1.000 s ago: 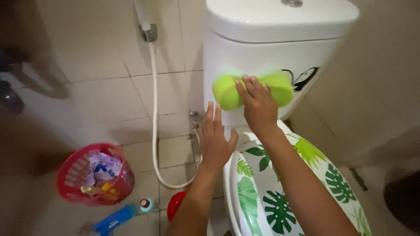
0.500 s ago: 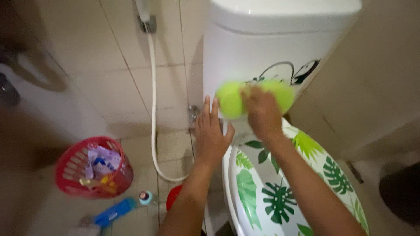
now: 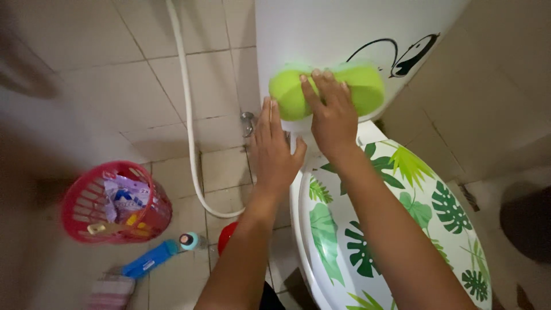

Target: Scrubbing the exterior of a toilet tank and lid with a sponge and cleaning liquid.

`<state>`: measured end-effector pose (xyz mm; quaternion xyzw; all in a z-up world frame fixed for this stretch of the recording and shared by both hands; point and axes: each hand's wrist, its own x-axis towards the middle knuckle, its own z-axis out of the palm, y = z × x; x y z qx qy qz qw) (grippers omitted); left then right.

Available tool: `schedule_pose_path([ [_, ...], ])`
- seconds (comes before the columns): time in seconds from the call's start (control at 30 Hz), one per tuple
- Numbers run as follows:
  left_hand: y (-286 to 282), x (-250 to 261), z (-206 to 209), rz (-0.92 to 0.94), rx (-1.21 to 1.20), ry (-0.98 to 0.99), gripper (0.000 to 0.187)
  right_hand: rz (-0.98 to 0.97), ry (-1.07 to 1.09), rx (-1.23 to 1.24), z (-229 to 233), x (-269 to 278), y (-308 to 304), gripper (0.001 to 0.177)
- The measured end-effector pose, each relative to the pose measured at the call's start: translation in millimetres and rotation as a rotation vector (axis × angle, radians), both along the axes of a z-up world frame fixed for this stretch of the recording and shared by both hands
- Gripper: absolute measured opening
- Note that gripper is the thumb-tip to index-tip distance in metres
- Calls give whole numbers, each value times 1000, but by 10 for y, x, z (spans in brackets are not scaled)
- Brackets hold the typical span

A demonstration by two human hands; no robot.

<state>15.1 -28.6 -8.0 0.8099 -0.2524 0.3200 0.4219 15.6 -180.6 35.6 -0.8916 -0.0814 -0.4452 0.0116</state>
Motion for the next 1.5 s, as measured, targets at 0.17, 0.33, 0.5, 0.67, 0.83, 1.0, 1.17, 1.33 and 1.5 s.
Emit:
schedule_pose_path([
  [0.17,30,-63,36,18,72,20,94,7,91,-64,173,-137,-39,61],
  [0.33,59,-137,149,28,59,35,94,37,174,-140,466,-260,-108,66],
  [0.5,80,-138,82,2,32,6,94,-12,-49,-95,859,-304,-55,57],
  [0.67,12,-62,39,60,50,-22,94,-15,20,-81,396,-49,-110,57],
  [0.83,48,-103,66,31,34,-21,93,-54,107,-81,37,-35,-129,63],
  [1.0,87,-159,93,20,89,10,95,-26,367,-140,-246,-194,-243,56],
  [1.17,114,-189,110,27,65,30,92,-2,230,-110,271,-365,-99,58],
  [1.33,132,-133,130,0,34,3,92,-42,8,-105,777,-293,26,57],
  [1.5,102,-63,89,42,16,36,92,-29,5,-118,372,-23,10,56],
])
